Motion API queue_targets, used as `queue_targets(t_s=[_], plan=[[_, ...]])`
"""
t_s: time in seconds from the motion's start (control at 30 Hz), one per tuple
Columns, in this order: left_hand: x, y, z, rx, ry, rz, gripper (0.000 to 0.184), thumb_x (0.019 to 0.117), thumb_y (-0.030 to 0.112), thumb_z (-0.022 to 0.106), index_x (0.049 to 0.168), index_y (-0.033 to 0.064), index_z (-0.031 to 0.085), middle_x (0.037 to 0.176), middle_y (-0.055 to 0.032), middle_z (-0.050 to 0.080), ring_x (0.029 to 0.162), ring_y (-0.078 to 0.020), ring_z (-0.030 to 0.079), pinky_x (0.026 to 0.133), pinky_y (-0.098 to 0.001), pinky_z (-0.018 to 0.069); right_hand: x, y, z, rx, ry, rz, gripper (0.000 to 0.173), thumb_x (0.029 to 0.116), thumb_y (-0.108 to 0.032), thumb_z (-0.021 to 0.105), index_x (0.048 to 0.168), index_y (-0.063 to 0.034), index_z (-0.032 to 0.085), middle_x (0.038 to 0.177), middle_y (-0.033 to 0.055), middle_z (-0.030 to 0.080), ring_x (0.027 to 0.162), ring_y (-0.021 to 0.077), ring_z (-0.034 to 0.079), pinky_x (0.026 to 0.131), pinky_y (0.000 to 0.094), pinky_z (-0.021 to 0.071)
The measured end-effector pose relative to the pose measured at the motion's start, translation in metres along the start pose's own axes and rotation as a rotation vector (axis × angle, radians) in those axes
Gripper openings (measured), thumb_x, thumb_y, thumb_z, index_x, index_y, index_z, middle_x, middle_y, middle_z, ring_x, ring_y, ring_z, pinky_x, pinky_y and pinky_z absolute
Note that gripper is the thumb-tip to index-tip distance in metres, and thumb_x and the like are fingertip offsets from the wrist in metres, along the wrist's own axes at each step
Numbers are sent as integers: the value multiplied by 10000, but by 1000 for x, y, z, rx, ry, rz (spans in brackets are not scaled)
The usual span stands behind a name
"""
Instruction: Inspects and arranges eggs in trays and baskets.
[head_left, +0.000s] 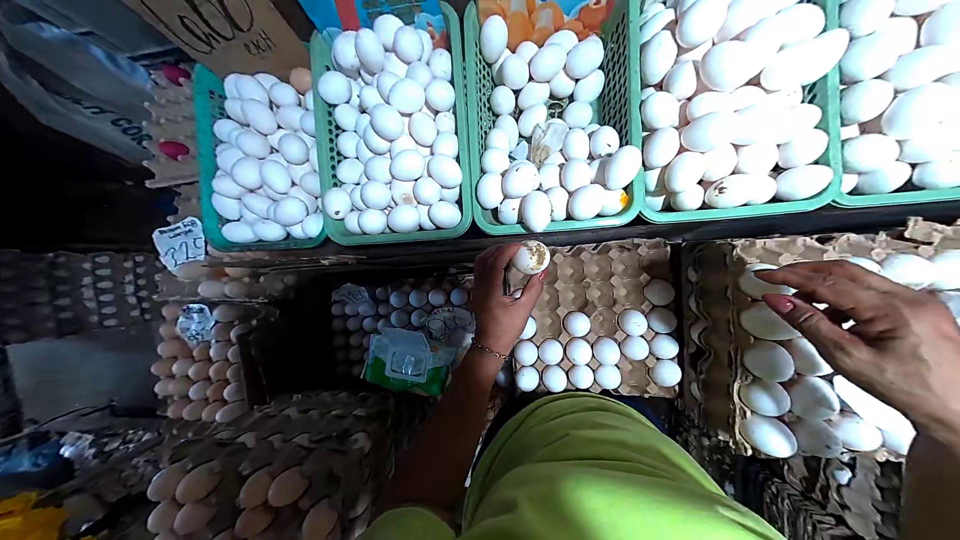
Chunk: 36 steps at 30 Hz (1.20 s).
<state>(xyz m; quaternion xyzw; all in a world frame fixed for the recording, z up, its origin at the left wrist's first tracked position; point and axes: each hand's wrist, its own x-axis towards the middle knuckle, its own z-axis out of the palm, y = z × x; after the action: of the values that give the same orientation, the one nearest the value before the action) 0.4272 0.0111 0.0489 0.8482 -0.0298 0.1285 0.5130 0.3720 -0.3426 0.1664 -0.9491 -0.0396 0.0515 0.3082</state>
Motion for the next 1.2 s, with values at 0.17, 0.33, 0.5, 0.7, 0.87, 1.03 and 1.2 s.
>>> queue_targets(t_s=[0.17, 0.33, 0.5, 0.7, 0.87, 1.03, 1.2], plan=[[2, -1, 3, -10, 19, 44, 485, 826, 173, 854, 1242, 35, 646, 1249, -143, 624, 1221, -200, 584, 1031, -335, 504, 41, -23, -2, -120, -35, -151, 377, 1026, -317, 527, 1207, -59, 734, 1138, 158, 695, 866, 268, 683, 716, 499, 557], [4, -3, -7, -11, 45, 49, 486, 840, 181, 844, 1250, 20, 638, 1252, -158, 622, 1204, -209, 595, 1011, -337, 517, 143, -53, 15, -203, -89, -319, 245, 1025, -138, 593, 1194, -9, 714, 1145, 259, 681, 966, 463, 685, 804, 672, 529], [11, 1, -23, 30, 80, 60, 484, 858, 194, 836, 1269, 40, 635, 1256, -148, 617, 1192, -206, 604, 1008, -338, 524, 257, -90, 82, -349, -282, -173, 242, 1013, -158, 595, 1178, -51, 736, 1210, 302, 654, 1125, 539, 622, 875, 763, 465], [18, -1, -35, 17, 152, 68, 457, 859, 155, 828, 1255, 27, 641, 1278, -158, 601, 1222, -214, 590, 1027, -336, 520, 311, -112, 141, -534, -320, 201, 512, 896, -176, 744, 1243, 165, 584, 1415, 375, 497, 1259, 580, 522, 907, 762, 441], [20, -1, -40, 45, 150, 62, 470, 869, 146, 819, 1292, 49, 639, 1367, -148, 591, 1290, -211, 572, 1065, -352, 506, 315, -96, 152, -456, -304, 184, 395, 888, -147, 716, 1193, 95, 648, 1411, 348, 514, 1291, 568, 502, 895, 780, 435], [29, -1, -37, 65, 114, 94, 457, 886, 144, 806, 1292, 33, 627, 1340, -161, 602, 1266, -227, 589, 1051, -359, 513, 309, -76, 133, -199, -294, -34, 269, 987, -132, 634, 1158, 69, 684, 1289, 335, 593, 1216, 518, 573, 992, 714, 441], [47, -2, -26, 102, 103, 82, 460, 888, 193, 808, 1279, 13, 643, 1282, -181, 625, 1221, -231, 610, 1030, -350, 521, 253, -90, 86, 108, -262, -242, 206, 1050, -162, 563, 1104, 16, 649, 979, 170, 668, 893, 264, 651, 848, 494, 522]])
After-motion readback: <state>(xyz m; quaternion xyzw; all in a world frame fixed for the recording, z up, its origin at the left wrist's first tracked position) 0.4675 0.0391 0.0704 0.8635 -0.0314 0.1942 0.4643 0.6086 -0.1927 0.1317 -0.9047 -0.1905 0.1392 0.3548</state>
